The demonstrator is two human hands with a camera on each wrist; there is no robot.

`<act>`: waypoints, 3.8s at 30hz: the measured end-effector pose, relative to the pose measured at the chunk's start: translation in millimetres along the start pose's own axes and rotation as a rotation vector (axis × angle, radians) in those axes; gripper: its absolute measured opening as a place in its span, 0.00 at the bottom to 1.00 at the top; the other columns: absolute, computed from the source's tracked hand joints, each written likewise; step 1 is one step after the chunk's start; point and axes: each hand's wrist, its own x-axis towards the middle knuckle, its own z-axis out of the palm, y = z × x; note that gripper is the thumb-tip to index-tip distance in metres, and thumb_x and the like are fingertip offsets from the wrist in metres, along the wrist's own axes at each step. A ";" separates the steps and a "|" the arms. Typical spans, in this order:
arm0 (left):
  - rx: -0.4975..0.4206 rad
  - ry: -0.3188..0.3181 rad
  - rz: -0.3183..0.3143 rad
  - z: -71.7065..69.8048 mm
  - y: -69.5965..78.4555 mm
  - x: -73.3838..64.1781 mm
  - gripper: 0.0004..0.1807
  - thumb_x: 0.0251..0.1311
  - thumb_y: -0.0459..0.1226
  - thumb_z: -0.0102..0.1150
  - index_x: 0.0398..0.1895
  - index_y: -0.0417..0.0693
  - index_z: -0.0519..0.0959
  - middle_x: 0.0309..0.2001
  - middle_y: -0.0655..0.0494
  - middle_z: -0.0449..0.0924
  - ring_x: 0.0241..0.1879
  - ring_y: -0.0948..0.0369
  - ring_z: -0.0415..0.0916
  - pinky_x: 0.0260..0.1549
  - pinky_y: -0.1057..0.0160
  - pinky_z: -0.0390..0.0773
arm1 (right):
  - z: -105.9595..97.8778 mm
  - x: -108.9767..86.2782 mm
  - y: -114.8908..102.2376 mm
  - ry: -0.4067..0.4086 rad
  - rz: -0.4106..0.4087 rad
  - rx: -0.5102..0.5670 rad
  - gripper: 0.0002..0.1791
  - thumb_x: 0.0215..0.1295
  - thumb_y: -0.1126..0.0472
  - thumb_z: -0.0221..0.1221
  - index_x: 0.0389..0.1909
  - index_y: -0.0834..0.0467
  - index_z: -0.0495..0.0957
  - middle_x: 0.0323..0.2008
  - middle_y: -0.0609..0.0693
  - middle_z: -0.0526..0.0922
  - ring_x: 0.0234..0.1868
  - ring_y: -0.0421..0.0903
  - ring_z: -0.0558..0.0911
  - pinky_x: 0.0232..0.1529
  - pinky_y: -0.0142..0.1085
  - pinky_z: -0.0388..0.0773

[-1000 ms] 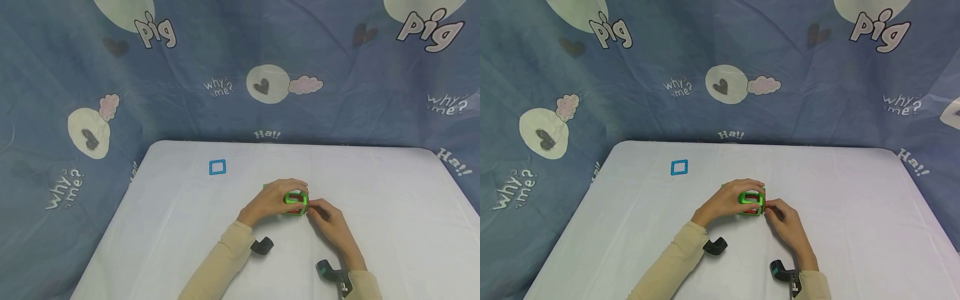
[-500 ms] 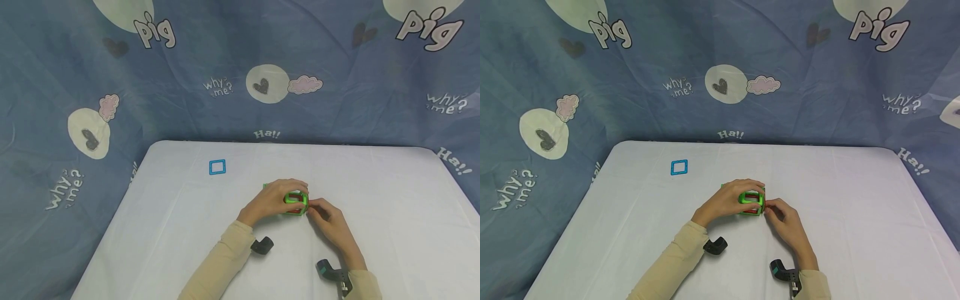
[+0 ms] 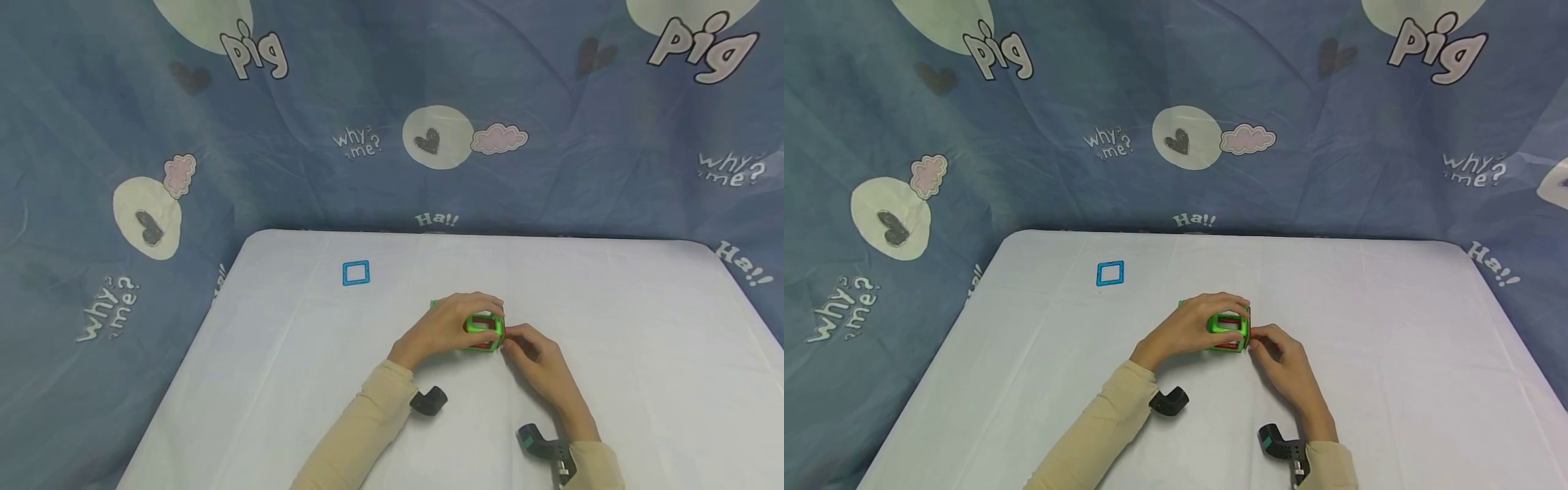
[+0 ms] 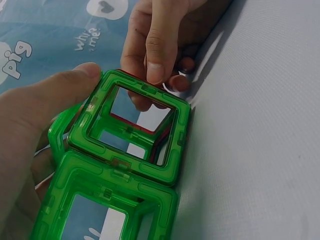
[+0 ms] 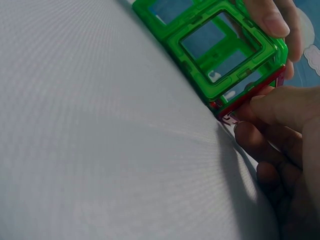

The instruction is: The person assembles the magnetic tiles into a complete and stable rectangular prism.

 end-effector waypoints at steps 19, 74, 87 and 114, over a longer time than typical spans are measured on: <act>0.017 -0.006 -0.040 -1.0 0.6 -1.7 0.16 0.52 0.49 0.57 0.46 0.62 0.72 0.54 0.70 0.69 0.55 0.74 0.65 0.55 0.75 0.64 | 0.1 2.1 1.7 -0.011 -0.007 -0.006 0.12 0.59 0.61 0.56 0.44 0.47 0.74 0.41 0.40 0.79 0.47 0.28 0.74 0.50 0.18 0.66; 0.000 -0.018 -0.029 -0.6 1.1 -2.1 0.14 0.53 0.49 0.56 0.44 0.64 0.73 0.55 0.68 0.69 0.57 0.74 0.64 0.55 0.75 0.64 | -1.3 0.5 -23.2 0.025 -0.005 -0.050 0.11 0.58 0.66 0.56 0.41 0.54 0.76 0.39 0.47 0.80 0.46 0.29 0.74 0.49 0.15 0.64; -0.006 0.015 -0.021 -4.7 3.2 -1.8 0.14 0.54 0.49 0.56 0.44 0.61 0.74 0.54 0.63 0.71 0.56 0.73 0.63 0.57 0.74 0.62 | 2.6 0.5 0.4 0.001 0.016 -0.053 0.10 0.60 0.58 0.55 0.43 0.46 0.75 0.41 0.40 0.79 0.47 0.26 0.73 0.50 0.15 0.64; -0.106 0.310 -0.119 -13.4 -32.6 -12.5 0.10 0.62 0.46 0.45 0.42 0.61 0.75 0.46 0.70 0.74 0.52 0.75 0.67 0.55 0.73 0.65 | 3.5 0.2 -0.1 0.011 0.052 -0.060 0.09 0.60 0.55 0.55 0.42 0.44 0.75 0.40 0.38 0.79 0.46 0.25 0.73 0.48 0.16 0.66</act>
